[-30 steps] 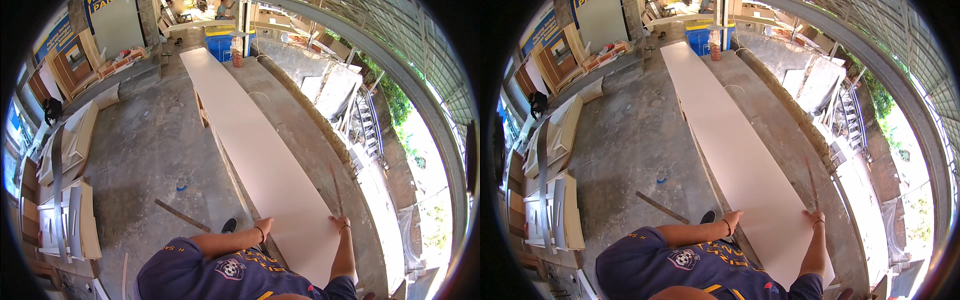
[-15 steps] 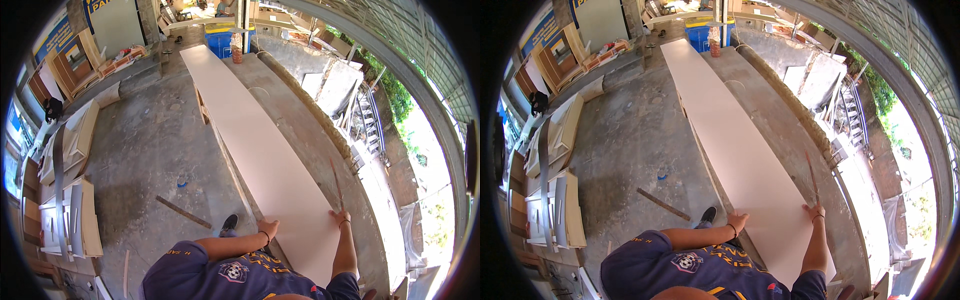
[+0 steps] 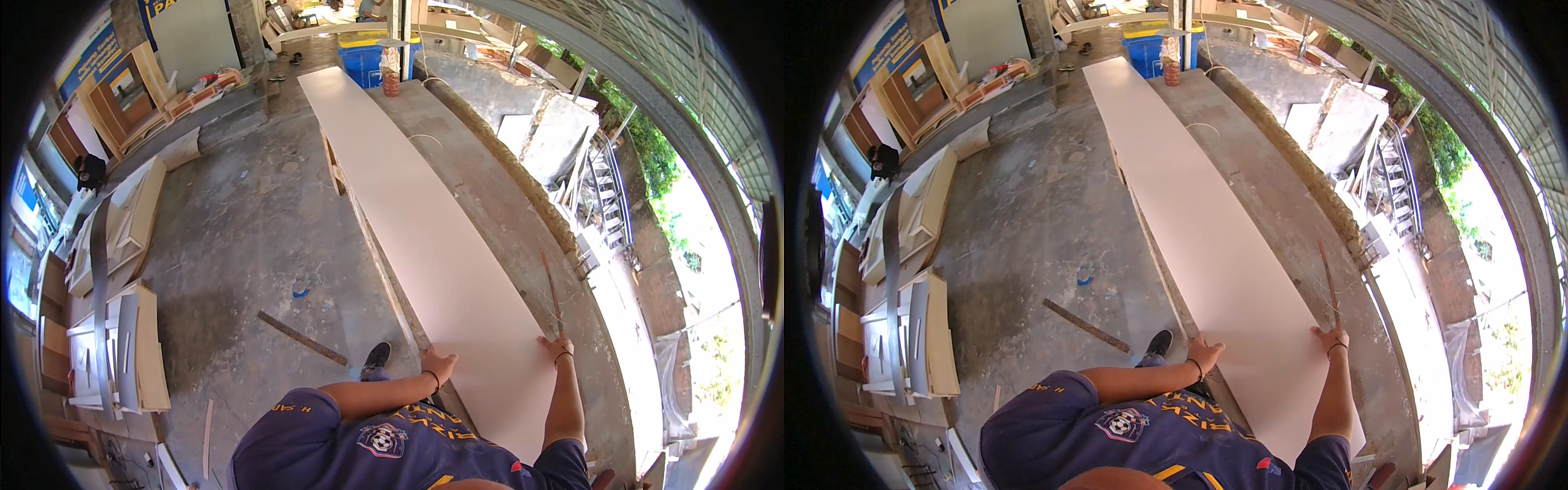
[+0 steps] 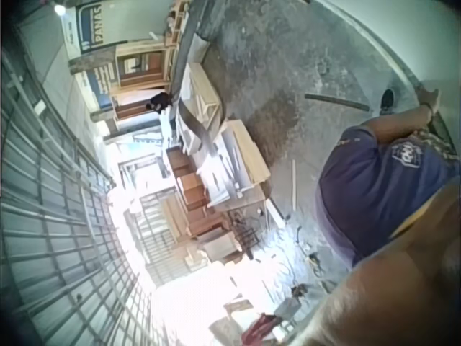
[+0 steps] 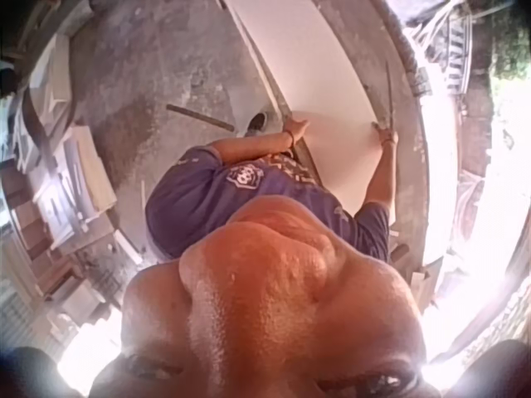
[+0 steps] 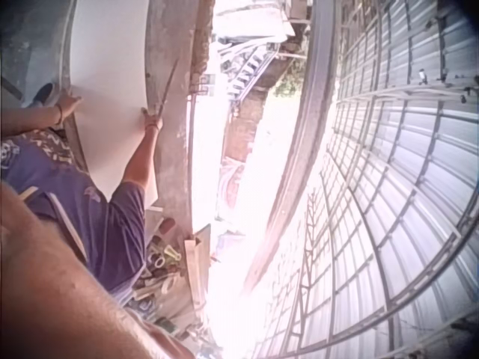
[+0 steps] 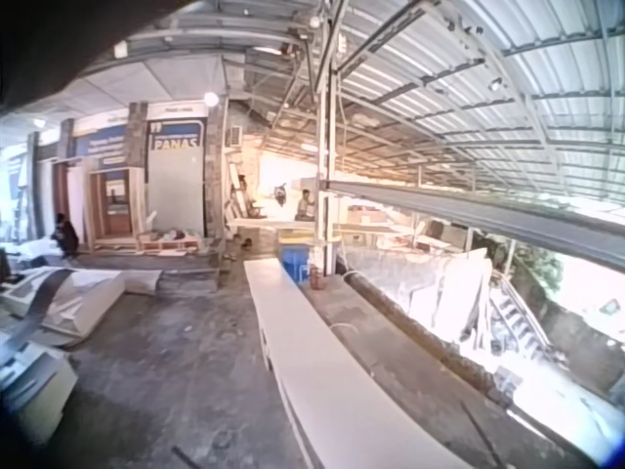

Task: The person rubs their hands across the surface of a long wooden board placed on a workbench and then walks across the workshop to pick up a bundle of thin wooden strips.

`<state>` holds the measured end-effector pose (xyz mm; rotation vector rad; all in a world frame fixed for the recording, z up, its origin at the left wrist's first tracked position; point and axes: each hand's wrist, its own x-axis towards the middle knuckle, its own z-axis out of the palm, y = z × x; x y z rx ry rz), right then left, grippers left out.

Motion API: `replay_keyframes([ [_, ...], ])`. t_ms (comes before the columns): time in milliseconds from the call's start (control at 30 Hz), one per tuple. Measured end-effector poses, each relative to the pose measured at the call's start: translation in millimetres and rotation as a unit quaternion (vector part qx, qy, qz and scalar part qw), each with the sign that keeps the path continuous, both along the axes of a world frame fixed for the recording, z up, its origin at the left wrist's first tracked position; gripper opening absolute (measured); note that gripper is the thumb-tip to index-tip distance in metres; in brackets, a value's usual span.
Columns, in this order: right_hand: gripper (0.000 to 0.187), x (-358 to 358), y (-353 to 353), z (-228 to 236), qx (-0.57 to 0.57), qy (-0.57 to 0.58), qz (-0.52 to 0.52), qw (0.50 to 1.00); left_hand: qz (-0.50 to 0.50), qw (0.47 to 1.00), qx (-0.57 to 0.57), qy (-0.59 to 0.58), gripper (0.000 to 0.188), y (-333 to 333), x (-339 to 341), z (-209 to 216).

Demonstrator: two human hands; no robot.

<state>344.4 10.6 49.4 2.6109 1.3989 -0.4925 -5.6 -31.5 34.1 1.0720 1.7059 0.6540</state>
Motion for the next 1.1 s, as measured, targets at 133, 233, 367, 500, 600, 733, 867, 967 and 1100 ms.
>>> replay_keyframes([
  [133, 0.07, 9.2, 0.2, -12.2, -0.001, -0.03, 0.014, 0.999, 0.008, 1.0, 0.01, 0.001, 0.061, -0.4, 3.4, 5.7],
  [233, 0.072, -1.9, 1.2, 0.5, 0.019, 0.004, 0.001, 1.0, 0.013, 1.0, 0.018, 0.018, 0.063, -2.1, 2.5, 2.4],
  [367, 0.071, -0.4, -3.9, 7.2, 0.031, 0.088, -0.05, 0.994, 0.021, 0.999, 0.031, 0.012, 0.059, -2.6, 4.6, -1.4],
  [500, 0.07, 6.2, -0.4, -3.1, 0.006, 0.04, -0.04, 0.998, 0.02, 0.999, 0.035, 0.023, 0.057, -3.4, 6.4, -4.5],
  [600, 0.071, -0.9, -1.0, 5.0, 0.011, 0.056, -0.041, 0.998, 0.028, 0.999, 0.038, 0.014, 0.057, -3.7, 5.8, -8.7],
  [733, 0.071, -13.1, -2.9, 16.4, 0.04, 0.059, -0.048, 0.996, 0.031, 0.998, 0.046, 0.029, 0.057, -4.7, 4.9, -13.6],
  [867, 0.07, 3.8, 0.7, -9.5, 0.025, -0.033, -0.012, 0.999, 0.032, 0.998, 0.047, 0.018, 0.055, -3.7, 8.0, -3.6],
  [967, 0.071, 10.6, 1.8, -15.1, 0.031, 0.03, -0.042, 0.998, 0.037, 0.998, 0.045, 0.008, 0.053, -3.7, 6.3, -2.9],
  [1100, 0.071, 4.5, 1.9, -9.2, 0.033, 0.012, -0.027, 0.999, 0.04, 0.998, 0.046, 0.012, 0.051, -4.4, 6.3, -5.5],
])
